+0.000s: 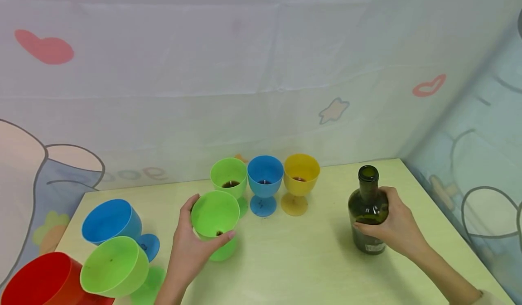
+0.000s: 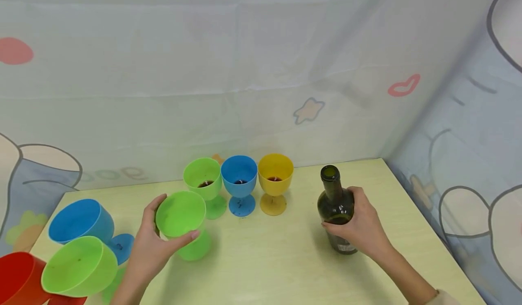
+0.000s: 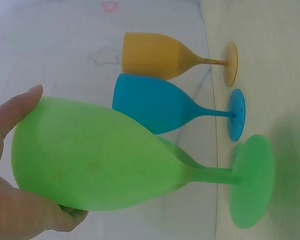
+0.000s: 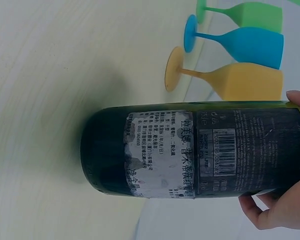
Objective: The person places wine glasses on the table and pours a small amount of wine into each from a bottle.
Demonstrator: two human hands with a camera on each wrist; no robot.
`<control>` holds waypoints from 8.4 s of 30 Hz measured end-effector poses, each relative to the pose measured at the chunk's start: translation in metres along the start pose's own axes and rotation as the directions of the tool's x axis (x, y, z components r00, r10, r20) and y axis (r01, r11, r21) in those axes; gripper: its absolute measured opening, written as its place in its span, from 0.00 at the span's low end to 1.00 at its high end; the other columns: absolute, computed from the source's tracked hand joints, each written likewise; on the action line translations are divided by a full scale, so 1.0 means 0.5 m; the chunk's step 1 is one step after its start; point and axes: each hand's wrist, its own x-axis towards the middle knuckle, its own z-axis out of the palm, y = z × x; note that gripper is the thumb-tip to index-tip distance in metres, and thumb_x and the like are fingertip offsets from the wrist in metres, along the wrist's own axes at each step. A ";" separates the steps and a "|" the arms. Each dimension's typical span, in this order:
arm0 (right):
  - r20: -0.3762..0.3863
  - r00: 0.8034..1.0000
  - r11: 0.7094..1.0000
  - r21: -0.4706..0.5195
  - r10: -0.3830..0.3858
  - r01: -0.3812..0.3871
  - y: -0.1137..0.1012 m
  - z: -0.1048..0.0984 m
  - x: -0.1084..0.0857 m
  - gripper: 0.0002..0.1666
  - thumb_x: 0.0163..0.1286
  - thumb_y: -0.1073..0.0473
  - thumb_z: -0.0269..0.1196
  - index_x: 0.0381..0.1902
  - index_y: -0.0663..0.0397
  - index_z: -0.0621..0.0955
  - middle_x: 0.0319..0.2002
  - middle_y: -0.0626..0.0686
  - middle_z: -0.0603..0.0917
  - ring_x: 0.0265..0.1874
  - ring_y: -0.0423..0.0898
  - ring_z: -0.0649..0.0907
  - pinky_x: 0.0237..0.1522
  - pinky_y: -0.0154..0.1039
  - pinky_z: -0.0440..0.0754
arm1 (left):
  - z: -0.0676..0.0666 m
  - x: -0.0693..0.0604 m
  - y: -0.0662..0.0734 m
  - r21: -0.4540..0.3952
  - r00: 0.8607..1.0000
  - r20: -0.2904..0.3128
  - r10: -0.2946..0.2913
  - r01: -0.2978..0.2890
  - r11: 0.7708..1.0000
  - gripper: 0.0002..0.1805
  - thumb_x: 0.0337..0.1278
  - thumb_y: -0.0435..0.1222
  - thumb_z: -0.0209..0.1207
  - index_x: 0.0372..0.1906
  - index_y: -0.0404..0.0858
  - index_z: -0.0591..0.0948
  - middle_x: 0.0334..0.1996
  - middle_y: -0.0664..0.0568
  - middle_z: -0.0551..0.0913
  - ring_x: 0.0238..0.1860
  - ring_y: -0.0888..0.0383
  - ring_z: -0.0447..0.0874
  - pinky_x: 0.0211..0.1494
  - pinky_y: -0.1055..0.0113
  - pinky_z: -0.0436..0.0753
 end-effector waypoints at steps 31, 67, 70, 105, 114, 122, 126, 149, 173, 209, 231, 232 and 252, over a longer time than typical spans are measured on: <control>0.011 0.946 0.917 -0.242 -0.324 0.317 -0.044 0.062 -0.009 0.45 0.27 0.57 0.77 0.44 0.65 0.67 0.36 0.56 0.75 0.33 0.51 0.75 0.34 0.47 0.68 | 0.094 -0.036 0.016 0.003 0.956 0.251 0.155 -0.161 0.987 0.51 0.26 0.40 0.75 0.62 0.41 0.60 0.54 0.46 0.69 0.52 0.45 0.68 0.48 0.49 0.71; 0.087 0.846 0.623 -0.638 -0.526 0.453 -0.079 0.081 -0.015 0.51 0.15 0.48 0.80 0.39 0.63 0.68 0.32 0.63 0.73 0.33 0.60 0.75 0.34 0.55 0.70 | 0.108 -0.036 0.021 0.075 0.929 0.315 0.196 -0.230 0.970 0.51 0.26 0.41 0.75 0.62 0.40 0.59 0.56 0.44 0.65 0.51 0.46 0.68 0.46 0.51 0.73; 0.082 0.839 0.611 -0.648 -0.538 0.455 -0.084 0.078 -0.013 0.49 0.16 0.50 0.79 0.38 0.63 0.68 0.32 0.63 0.73 0.32 0.60 0.74 0.33 0.55 0.70 | 0.107 -0.035 0.021 0.070 0.930 0.311 0.195 -0.228 0.971 0.51 0.26 0.41 0.75 0.62 0.40 0.60 0.56 0.44 0.65 0.51 0.46 0.68 0.45 0.52 0.73; 0.149 0.784 0.459 -0.739 -0.603 0.493 -0.126 0.039 0.005 0.39 0.24 0.59 0.72 0.37 0.64 0.68 0.29 0.64 0.71 0.27 0.60 0.73 0.28 0.55 0.72 | 0.106 -0.029 0.013 0.098 0.934 0.296 0.201 -0.239 0.966 0.51 0.23 0.41 0.76 0.62 0.44 0.62 0.55 0.45 0.68 0.50 0.45 0.69 0.44 0.52 0.73; 0.158 0.768 0.419 -0.761 -0.621 0.496 -0.133 0.038 0.004 0.33 0.31 0.61 0.70 0.37 0.65 0.68 0.28 0.64 0.71 0.27 0.60 0.73 0.28 0.54 0.71 | 0.105 -0.029 0.008 0.105 0.935 0.290 0.205 -0.244 0.964 0.50 0.23 0.42 0.76 0.61 0.45 0.63 0.54 0.48 0.70 0.50 0.46 0.69 0.43 0.53 0.73; 0.170 0.767 0.402 -0.770 -0.619 0.495 -0.137 0.038 0.003 0.31 0.36 0.62 0.70 0.37 0.65 0.68 0.28 0.64 0.71 0.27 0.59 0.73 0.28 0.53 0.72 | 0.106 -0.027 0.011 0.121 0.936 0.299 0.183 -0.227 0.966 0.50 0.23 0.42 0.76 0.61 0.44 0.63 0.53 0.48 0.70 0.50 0.45 0.68 0.43 0.52 0.73; 0.182 0.767 0.390 -0.775 -0.616 0.497 -0.139 0.037 0.005 0.28 0.38 0.63 0.69 0.37 0.65 0.68 0.28 0.65 0.71 0.27 0.60 0.73 0.29 0.53 0.72 | 0.105 -0.027 0.010 0.117 0.936 0.298 0.186 -0.229 0.966 0.50 0.23 0.42 0.76 0.61 0.44 0.63 0.53 0.48 0.71 0.49 0.45 0.69 0.43 0.53 0.73; 0.228 0.774 0.386 -0.762 -0.590 0.519 -0.156 0.027 0.009 0.27 0.44 0.69 0.68 0.39 0.65 0.66 0.31 0.67 0.71 0.30 0.61 0.73 0.29 0.54 0.71 | 0.106 -0.027 0.001 0.083 0.934 0.281 0.220 -0.252 0.964 0.51 0.21 0.42 0.77 0.60 0.45 0.63 0.50 0.50 0.73 0.48 0.48 0.71 0.44 0.53 0.72; 0.264 0.779 0.362 -0.770 -0.569 0.525 -0.166 0.020 0.007 0.31 0.40 0.69 0.72 0.40 0.65 0.65 0.32 0.68 0.71 0.32 0.63 0.73 0.29 0.53 0.70 | 0.106 -0.028 -0.002 0.060 0.929 0.282 0.240 -0.267 0.962 0.50 0.22 0.42 0.77 0.60 0.45 0.63 0.50 0.50 0.74 0.48 0.50 0.71 0.44 0.54 0.72; 0.281 0.782 0.340 -0.782 -0.556 0.523 -0.175 0.016 0.006 0.35 0.36 0.67 0.75 0.40 0.64 0.66 0.32 0.68 0.71 0.33 0.62 0.73 0.32 0.53 0.71 | 0.106 -0.025 -0.011 0.027 0.917 0.289 0.275 -0.295 0.955 0.49 0.24 0.43 0.76 0.60 0.43 0.63 0.50 0.50 0.74 0.48 0.50 0.72 0.47 0.51 0.71; 0.269 0.768 0.340 -0.777 -0.582 0.530 -0.176 0.018 0.007 0.33 0.38 0.70 0.73 0.39 0.65 0.65 0.31 0.69 0.71 0.31 0.63 0.72 0.30 0.53 0.71 | 0.107 -0.023 -0.016 0.024 0.918 0.287 0.274 -0.293 0.956 0.49 0.23 0.44 0.76 0.59 0.42 0.63 0.49 0.50 0.74 0.47 0.50 0.72 0.46 0.52 0.72; 0.269 0.768 0.340 -0.777 -0.582 0.530 -0.176 0.018 0.007 0.33 0.38 0.70 0.73 0.39 0.65 0.65 0.31 0.68 0.71 0.31 0.63 0.72 0.30 0.53 0.71 | 0.108 -0.023 -0.017 0.024 0.918 0.286 0.274 -0.293 0.956 0.49 0.23 0.44 0.77 0.59 0.42 0.63 0.49 0.50 0.74 0.47 0.50 0.72 0.46 0.52 0.72; 0.265 0.765 0.336 -0.780 -0.587 0.528 -0.180 0.017 0.007 0.35 0.36 0.70 0.74 0.39 0.66 0.65 0.31 0.69 0.71 0.32 0.63 0.73 0.31 0.54 0.71 | 0.108 -0.023 -0.016 0.028 0.918 0.293 0.268 -0.288 0.957 0.49 0.24 0.44 0.76 0.59 0.41 0.63 0.49 0.50 0.74 0.48 0.51 0.72 0.47 0.52 0.72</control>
